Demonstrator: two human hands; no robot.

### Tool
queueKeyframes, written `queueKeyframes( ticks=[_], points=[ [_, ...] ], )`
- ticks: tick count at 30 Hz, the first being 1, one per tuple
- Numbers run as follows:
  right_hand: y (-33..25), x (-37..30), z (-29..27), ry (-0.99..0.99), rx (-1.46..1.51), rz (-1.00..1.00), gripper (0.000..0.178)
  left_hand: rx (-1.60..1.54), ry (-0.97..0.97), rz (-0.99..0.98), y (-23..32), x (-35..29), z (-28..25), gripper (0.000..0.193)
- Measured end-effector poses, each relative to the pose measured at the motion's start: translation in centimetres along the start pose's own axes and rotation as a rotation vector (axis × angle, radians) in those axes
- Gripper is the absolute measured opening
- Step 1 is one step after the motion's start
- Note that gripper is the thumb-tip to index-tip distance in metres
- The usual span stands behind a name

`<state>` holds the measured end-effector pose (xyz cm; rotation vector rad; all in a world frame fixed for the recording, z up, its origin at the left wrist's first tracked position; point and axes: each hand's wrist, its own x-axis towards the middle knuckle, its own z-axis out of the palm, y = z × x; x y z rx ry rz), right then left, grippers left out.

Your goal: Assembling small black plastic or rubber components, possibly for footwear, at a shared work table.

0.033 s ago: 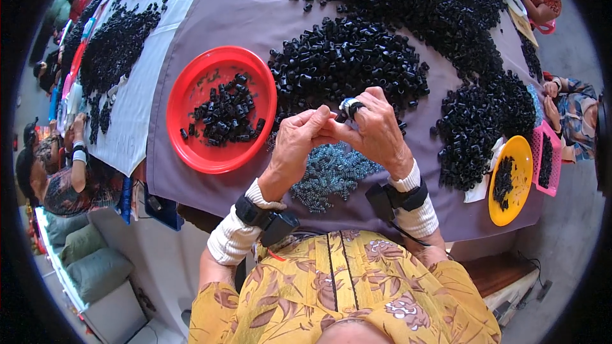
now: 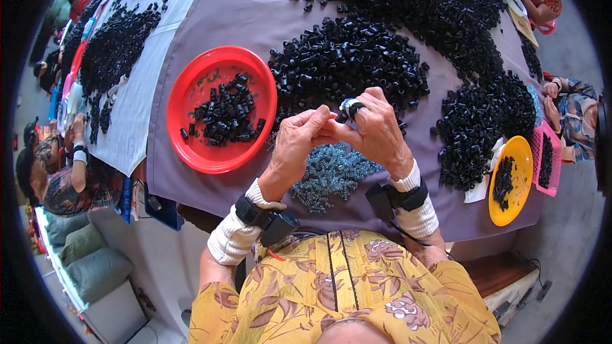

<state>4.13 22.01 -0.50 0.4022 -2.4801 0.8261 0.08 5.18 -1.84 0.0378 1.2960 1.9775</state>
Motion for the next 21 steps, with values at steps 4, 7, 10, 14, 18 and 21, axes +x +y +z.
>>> queueKeyframes(
  ticks=[4,7,10,14,18,21],
  points=[
    [-0.1,0.2,-0.1,-0.021,-0.009,-0.012,0.022,0.031,-0.055,-0.011,0.5,-0.2,0.4,0.027],
    [-0.6,1.0,-0.6,-0.083,-0.079,-0.002,0.024,0.074,-0.070,0.001,0.9,-0.2,0.3,0.026],
    [0.0,1.2,-2.0,-0.031,-0.031,0.099,0.035,0.047,0.046,0.100,1.7,-0.4,-0.5,0.026],
    [1.9,-0.4,-2.3,0.001,-0.165,0.237,0.026,-0.090,0.287,0.252,3.2,-1.0,-3.3,0.029],
    [2.0,-1.3,-1.8,-0.118,-0.236,0.276,0.018,-0.229,0.481,0.293,4.2,-2.0,-7.5,0.038],
    [2.5,-2.0,-0.5,-0.187,-0.359,0.208,0.015,-0.199,0.477,0.282,4.4,-2.8,-8.8,0.041]
  ],
)
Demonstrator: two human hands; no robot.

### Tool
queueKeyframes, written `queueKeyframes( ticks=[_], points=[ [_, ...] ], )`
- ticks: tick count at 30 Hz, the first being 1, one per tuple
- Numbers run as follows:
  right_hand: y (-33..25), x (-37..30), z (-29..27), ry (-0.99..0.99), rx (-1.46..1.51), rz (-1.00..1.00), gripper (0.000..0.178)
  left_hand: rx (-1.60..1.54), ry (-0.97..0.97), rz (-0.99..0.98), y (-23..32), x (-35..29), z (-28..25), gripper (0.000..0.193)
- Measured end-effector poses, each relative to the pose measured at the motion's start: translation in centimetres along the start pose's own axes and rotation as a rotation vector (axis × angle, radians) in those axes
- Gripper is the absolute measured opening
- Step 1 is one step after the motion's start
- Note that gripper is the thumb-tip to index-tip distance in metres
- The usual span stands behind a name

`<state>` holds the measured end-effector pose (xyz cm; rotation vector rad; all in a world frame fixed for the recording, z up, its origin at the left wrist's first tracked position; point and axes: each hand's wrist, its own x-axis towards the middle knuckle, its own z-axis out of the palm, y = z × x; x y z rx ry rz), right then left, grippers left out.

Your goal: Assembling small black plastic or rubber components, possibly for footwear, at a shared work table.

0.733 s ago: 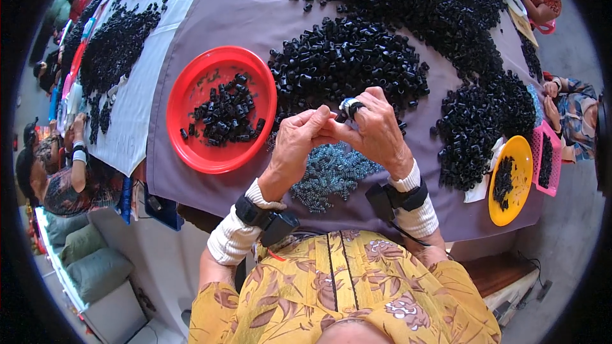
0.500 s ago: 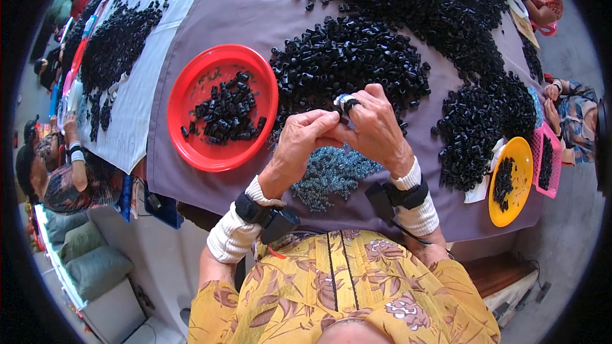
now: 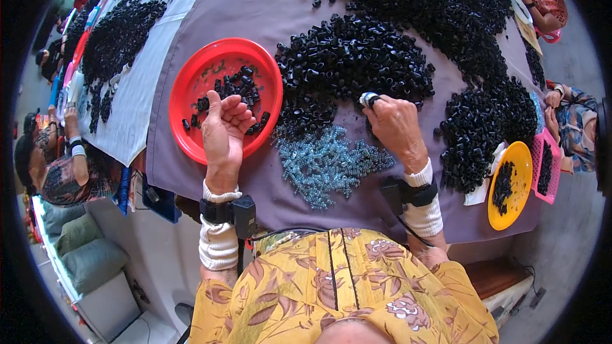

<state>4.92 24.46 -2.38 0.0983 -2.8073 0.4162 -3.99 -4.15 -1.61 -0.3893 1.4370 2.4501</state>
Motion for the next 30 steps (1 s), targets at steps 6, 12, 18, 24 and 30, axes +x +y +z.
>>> queueKeyframes(
  ticks=[6,12,18,24,30],
  points=[
    [-0.8,0.7,1.3,-0.095,-0.184,-0.034,0.013,0.107,-0.119,-0.033,-1.3,-0.9,2.4,0.023],
    [-1.0,0.8,1.2,-0.137,-0.152,-0.001,0.014,0.263,-0.293,-0.073,-3.6,-1.9,5.6,0.017],
    [-2.4,0.5,-0.8,0.061,0.503,0.091,0.014,0.316,-0.444,-0.122,-5.4,-2.9,7.9,0.023],
    [-3.4,1.7,-1.7,0.035,0.799,0.105,0.013,0.206,-0.491,-0.097,-5.3,-2.7,8.3,0.022],
    [-2.3,0.4,0.5,-0.024,0.366,-0.051,0.012,0.094,-0.373,-0.045,-4.2,-1.7,7.1,0.020]
  ],
)
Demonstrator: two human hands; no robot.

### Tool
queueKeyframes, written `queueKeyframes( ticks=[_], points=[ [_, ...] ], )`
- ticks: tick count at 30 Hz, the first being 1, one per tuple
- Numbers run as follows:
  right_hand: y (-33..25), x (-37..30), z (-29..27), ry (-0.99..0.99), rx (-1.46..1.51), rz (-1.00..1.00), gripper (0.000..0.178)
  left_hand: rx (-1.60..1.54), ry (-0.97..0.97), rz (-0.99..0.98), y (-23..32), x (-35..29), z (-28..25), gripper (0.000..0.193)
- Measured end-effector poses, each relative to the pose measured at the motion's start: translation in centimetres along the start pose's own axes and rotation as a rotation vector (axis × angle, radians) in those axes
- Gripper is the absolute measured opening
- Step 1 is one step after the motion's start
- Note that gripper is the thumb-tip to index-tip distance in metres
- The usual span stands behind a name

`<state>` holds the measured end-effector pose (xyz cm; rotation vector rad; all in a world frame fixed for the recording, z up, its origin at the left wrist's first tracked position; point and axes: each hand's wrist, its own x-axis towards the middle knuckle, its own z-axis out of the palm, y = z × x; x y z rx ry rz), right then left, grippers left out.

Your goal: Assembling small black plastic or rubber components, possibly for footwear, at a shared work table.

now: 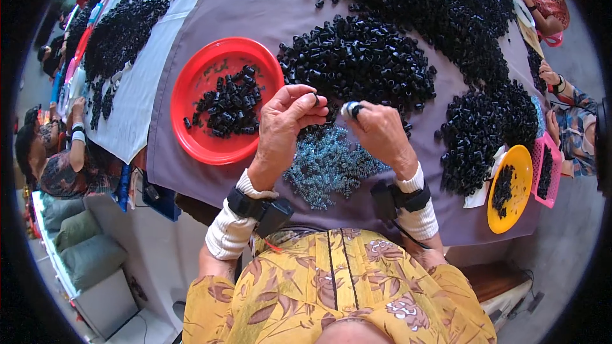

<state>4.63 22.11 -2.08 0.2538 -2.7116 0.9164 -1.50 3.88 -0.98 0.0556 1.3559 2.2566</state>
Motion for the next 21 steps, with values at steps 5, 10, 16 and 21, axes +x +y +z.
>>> queueKeyframes(
  ticks=[5,10,16,21],
  points=[
    [-0.3,-1.1,1.3,-0.188,-0.351,-0.071,0.009,0.047,0.035,-0.041,-0.3,-0.3,-0.7,0.019],
    [-0.2,-0.6,1.3,-0.128,-0.431,0.021,0.009,0.076,0.041,-0.076,-0.4,-0.5,-0.8,0.019],
    [0.0,-0.4,-0.4,0.023,0.023,0.100,0.012,0.137,0.009,-0.082,-1.0,-0.6,-0.5,0.021],
    [-1.4,0.1,-2.5,-0.005,0.320,0.209,0.013,0.226,-0.119,-0.103,-1.5,-0.6,0.9,0.023]
  ],
)
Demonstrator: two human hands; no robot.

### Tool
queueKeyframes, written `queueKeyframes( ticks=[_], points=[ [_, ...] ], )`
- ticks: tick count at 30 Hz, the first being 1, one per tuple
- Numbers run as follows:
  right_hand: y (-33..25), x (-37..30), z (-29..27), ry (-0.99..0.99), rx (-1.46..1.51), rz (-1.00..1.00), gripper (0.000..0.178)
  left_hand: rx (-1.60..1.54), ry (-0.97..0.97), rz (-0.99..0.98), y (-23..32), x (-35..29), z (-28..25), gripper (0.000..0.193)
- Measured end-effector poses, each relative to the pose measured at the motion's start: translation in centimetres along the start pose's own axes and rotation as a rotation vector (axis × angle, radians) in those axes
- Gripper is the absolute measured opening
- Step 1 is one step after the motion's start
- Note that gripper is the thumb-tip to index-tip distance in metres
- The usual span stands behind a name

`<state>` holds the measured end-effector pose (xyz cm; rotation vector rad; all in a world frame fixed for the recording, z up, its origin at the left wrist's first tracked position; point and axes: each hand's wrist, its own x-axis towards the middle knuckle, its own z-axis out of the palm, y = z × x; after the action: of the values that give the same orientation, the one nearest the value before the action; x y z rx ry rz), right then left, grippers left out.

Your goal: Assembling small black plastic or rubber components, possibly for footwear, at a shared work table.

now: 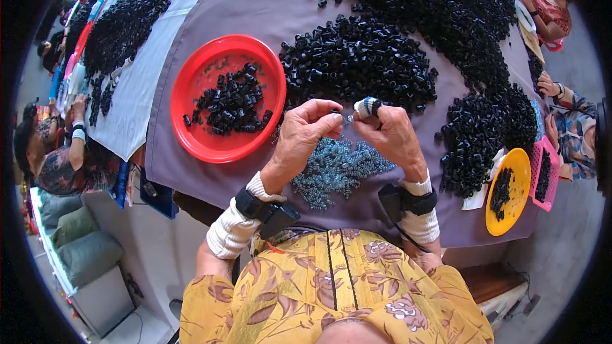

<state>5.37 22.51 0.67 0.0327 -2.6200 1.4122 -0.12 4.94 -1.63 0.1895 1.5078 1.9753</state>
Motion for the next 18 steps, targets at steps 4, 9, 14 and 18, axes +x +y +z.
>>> queueKeyframes(
  ticks=[4,9,14,18],
  points=[
    [0.7,-0.1,-0.1,-0.094,-0.027,-0.018,0.012,0.050,-0.067,0.041,0.0,0.1,0.7,0.021],
    [0.2,-0.2,-0.3,-0.042,0.009,-0.045,0.011,0.059,-0.077,0.048,0.2,0.2,0.8,0.020],
    [1.0,-0.3,0.3,0.067,0.106,-0.096,0.012,-0.093,-0.013,0.012,0.2,0.3,1.3,0.018],
    [1.4,-0.5,-0.1,0.160,0.230,0.072,0.012,-0.140,0.063,0.007,0.3,0.6,0.3,0.018]
  ],
)
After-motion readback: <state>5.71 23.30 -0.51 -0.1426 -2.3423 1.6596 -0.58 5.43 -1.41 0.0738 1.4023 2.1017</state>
